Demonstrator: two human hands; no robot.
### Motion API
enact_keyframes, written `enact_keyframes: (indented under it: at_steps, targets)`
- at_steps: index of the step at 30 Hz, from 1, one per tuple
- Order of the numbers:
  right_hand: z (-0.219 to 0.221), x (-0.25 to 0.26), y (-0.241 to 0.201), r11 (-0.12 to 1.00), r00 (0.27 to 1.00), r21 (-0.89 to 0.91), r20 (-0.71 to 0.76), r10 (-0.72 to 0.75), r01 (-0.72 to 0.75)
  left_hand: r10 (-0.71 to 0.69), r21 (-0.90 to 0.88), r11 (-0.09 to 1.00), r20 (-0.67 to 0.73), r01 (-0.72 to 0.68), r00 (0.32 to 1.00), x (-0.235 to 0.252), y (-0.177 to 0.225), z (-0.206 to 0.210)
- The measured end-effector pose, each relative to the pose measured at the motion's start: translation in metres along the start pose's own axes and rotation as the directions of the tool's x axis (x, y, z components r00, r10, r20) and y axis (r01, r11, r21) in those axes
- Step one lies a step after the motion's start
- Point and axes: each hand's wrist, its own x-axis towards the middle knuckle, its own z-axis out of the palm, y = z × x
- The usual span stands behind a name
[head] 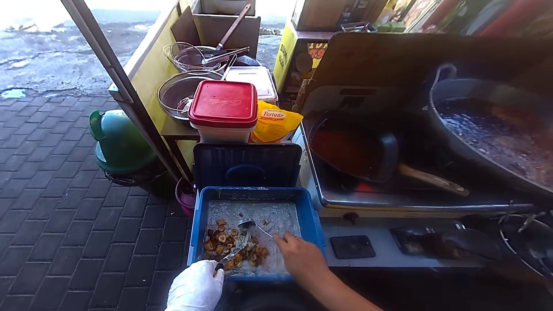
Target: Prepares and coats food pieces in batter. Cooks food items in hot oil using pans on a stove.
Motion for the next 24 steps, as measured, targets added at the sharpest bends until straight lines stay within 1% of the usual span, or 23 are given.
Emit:
enact_keyframes:
  at_steps: [1, 2, 4, 5, 8, 11, 13, 16, 19, 21, 23, 24]
  targets:
    - [-0.007, 0.007, -0.003, 0.999, 0.992, 0.011, 0.120, 0.029, -0.031, 0.011, -0.002, 1.000, -0.043, -0.011, 0.999, -0.006, -0.002, 0.002]
    - [-0.012, 0.014, -0.006, 0.999, 0.977, 0.014, 0.209, 0.044, -0.048, 0.005, -0.005, 1.000, -0.067, -0.005, 0.998, -0.011, -0.004, 0.003]
    - [-0.014, 0.022, -0.016, 0.998, 0.939, 0.002, 0.339, 0.054, -0.058, -0.031, 0.000, 1.000, -0.046, 0.031, 0.998, -0.019, -0.003, -0.001]
    - [-0.014, 0.022, -0.022, 0.999, 0.924, -0.010, 0.378, 0.052, -0.052, -0.044, 0.003, 0.999, -0.017, 0.044, 0.999, -0.021, -0.001, -0.003]
    - [-0.017, 0.013, -0.039, 0.998, 0.882, -0.055, 0.470, 0.034, -0.009, -0.026, 0.003, 1.000, -0.076, 0.027, 0.997, -0.013, -0.008, 0.014]
    - [-0.021, 0.007, -0.034, 0.999, 0.838, -0.036, 0.546, 0.007, 0.015, -0.023, -0.008, 1.000, -0.082, 0.023, 0.996, -0.009, -0.009, 0.024]
    - [-0.021, 0.009, -0.020, 0.999, 0.838, 0.037, 0.545, -0.024, 0.004, -0.035, -0.029, 0.999, -0.089, 0.032, 0.995, -0.008, -0.008, 0.027]
    - [-0.017, 0.021, 0.008, 0.976, 0.846, 0.218, 0.521, -0.109, -0.008, -0.065, -0.044, 0.997, -0.057, 0.062, 0.996, -0.011, -0.006, 0.023]
    - [-0.023, 0.025, 0.029, 0.932, 0.856, 0.361, 0.484, -0.182, -0.006, -0.033, -0.082, 0.996, -0.113, 0.024, 0.993, -0.023, -0.008, 0.019]
    - [-0.027, 0.016, 0.035, 0.913, 0.881, 0.407, 0.439, -0.178, -0.018, -0.023, -0.093, 0.996, -0.090, 0.015, 0.996, -0.037, -0.008, 0.007]
    - [-0.034, 0.003, 0.037, 0.907, 0.912, 0.420, 0.381, -0.150, -0.026, -0.054, -0.096, 0.994, 0.002, 0.054, 0.999, -0.048, -0.007, -0.009]
    - [-0.037, -0.002, 0.038, 0.915, 0.931, 0.403, 0.342, -0.127, -0.023, -0.066, -0.076, 0.995, -0.006, 0.065, 0.998, -0.046, -0.011, -0.006]
